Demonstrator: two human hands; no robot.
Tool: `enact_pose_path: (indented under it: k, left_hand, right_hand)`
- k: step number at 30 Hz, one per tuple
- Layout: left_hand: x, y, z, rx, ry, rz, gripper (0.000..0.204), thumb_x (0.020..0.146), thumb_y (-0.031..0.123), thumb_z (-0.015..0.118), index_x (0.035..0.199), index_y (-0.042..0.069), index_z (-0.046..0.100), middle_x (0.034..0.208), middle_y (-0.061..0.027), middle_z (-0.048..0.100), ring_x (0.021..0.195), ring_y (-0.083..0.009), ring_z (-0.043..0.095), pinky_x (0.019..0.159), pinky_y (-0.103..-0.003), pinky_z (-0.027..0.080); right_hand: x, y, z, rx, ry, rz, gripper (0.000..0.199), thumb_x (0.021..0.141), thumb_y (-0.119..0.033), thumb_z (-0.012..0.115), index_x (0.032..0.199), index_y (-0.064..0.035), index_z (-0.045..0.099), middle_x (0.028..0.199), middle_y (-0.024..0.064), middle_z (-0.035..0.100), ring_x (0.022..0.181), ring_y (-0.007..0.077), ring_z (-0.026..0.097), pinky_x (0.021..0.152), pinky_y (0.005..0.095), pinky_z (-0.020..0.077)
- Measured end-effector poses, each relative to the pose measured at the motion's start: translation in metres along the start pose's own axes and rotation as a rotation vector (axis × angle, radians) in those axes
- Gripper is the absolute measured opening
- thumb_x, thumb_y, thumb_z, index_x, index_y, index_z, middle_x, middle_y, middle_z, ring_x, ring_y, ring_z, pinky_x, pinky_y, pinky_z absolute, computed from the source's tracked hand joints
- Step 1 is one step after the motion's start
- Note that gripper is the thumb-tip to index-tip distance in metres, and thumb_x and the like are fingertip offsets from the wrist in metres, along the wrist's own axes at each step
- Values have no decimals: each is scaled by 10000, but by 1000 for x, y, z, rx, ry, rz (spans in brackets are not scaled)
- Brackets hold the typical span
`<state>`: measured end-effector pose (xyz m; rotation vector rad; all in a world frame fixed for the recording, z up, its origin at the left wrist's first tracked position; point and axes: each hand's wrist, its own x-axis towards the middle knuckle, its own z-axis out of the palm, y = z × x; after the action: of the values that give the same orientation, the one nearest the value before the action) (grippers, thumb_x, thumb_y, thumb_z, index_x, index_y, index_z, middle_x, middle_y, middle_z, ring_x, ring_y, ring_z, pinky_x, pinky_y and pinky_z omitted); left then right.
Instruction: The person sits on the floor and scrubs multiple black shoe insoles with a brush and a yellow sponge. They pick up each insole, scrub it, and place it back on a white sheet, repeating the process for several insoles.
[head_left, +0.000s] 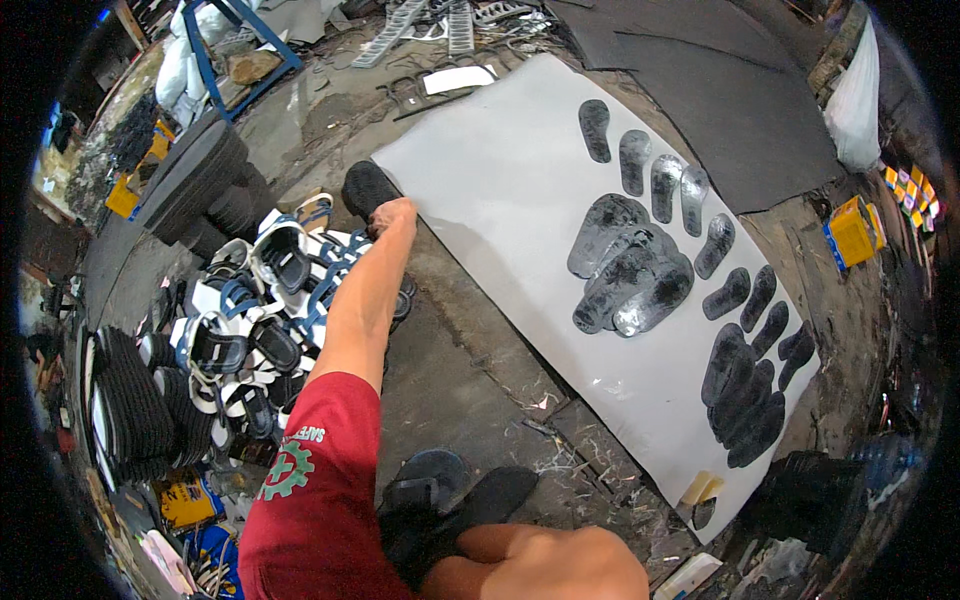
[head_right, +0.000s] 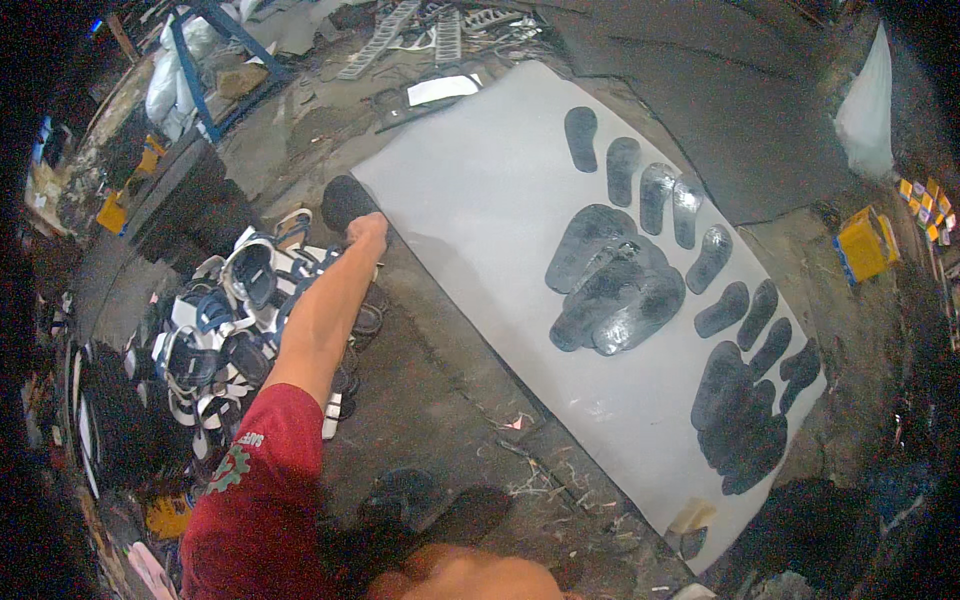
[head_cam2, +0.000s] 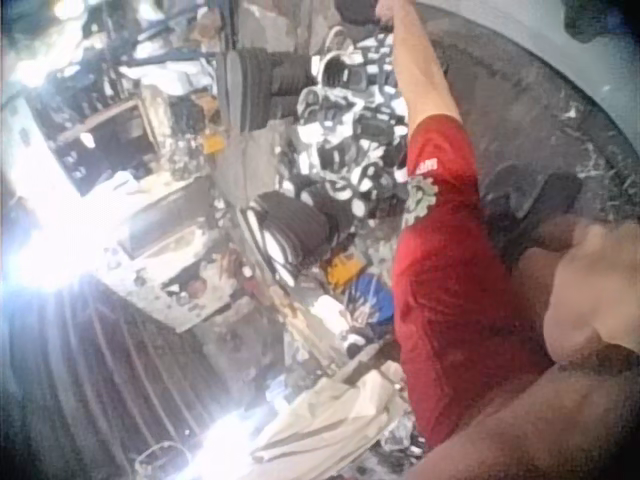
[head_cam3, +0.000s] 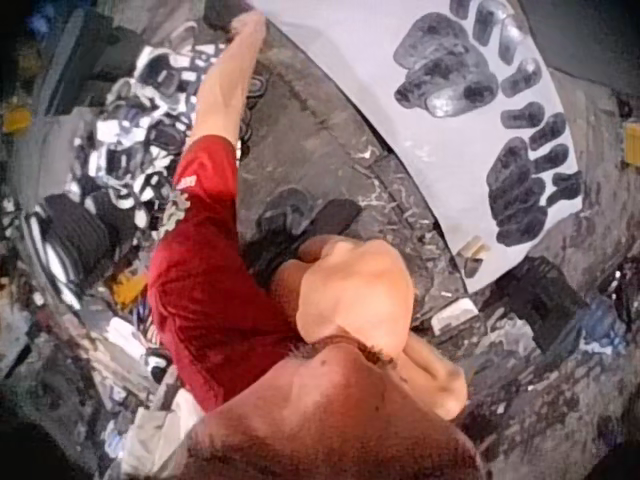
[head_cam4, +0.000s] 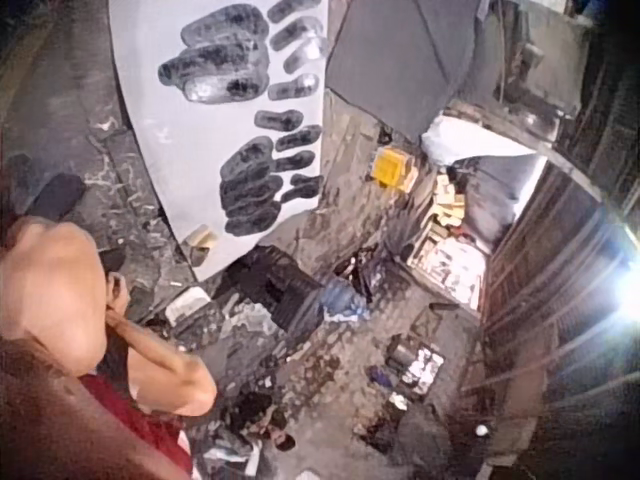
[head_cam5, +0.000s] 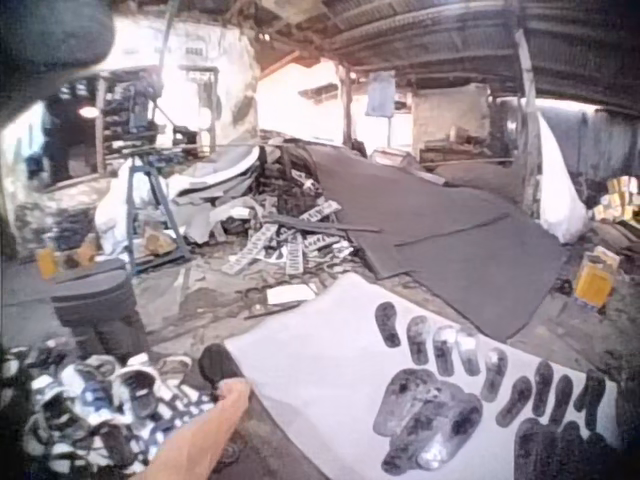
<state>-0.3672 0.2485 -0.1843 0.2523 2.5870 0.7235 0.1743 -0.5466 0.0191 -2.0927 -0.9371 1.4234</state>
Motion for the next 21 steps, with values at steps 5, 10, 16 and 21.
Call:
enact_pose_path:
  k: [5, 10, 16, 21]
  left_hand:
    - [-9, -12, 40, -19, -190, 3, 446, 1026, 205, 630, 1434, 39, 698, 1480, -219, 708, 1363, -417, 691, 1157, -496, 552]
    - [-52, -8, 17, 362, -278, 440, 549, 907, 107, 793, 1434, 26, 664, 1465, -210, 717, 1280, -392, 739, 1090, -483, 598]
    - [-10, -1, -25, -794, -523, -57, 981, 758, 49, 900, 1561, -169, 381, 1490, -267, 642, 1204, -374, 739, 1026, -446, 627]
    - [-114, 18, -29, -902, -479, 67, 1058, 700, 132, 881, 1610, -92, 390, 1474, -257, 644, 1226, -366, 697, 1020, -431, 583]
  right_hand:
    - [15, 67, 20, -45, 83, 73, 209, 1112, -245, 703, 1270, -113, 741, 968, 153, 779, 798, 231, 727, 742, 402, 602]
    - [13, 81, 23, -132, 204, 69, 221, 1114, -240, 696, 1289, -111, 738, 980, 173, 787, 793, 257, 740, 741, 418, 607]
    - [11, 108, 24, -180, 241, 23, 233, 1116, -234, 694, 1305, -107, 739, 983, 196, 793, 782, 282, 751, 737, 433, 610]
    - [-3, 96, -4, -188, 259, 63, 253, 1105, -242, 725, 1300, -82, 750, 948, 211, 789, 770, 276, 739, 737, 432, 601]
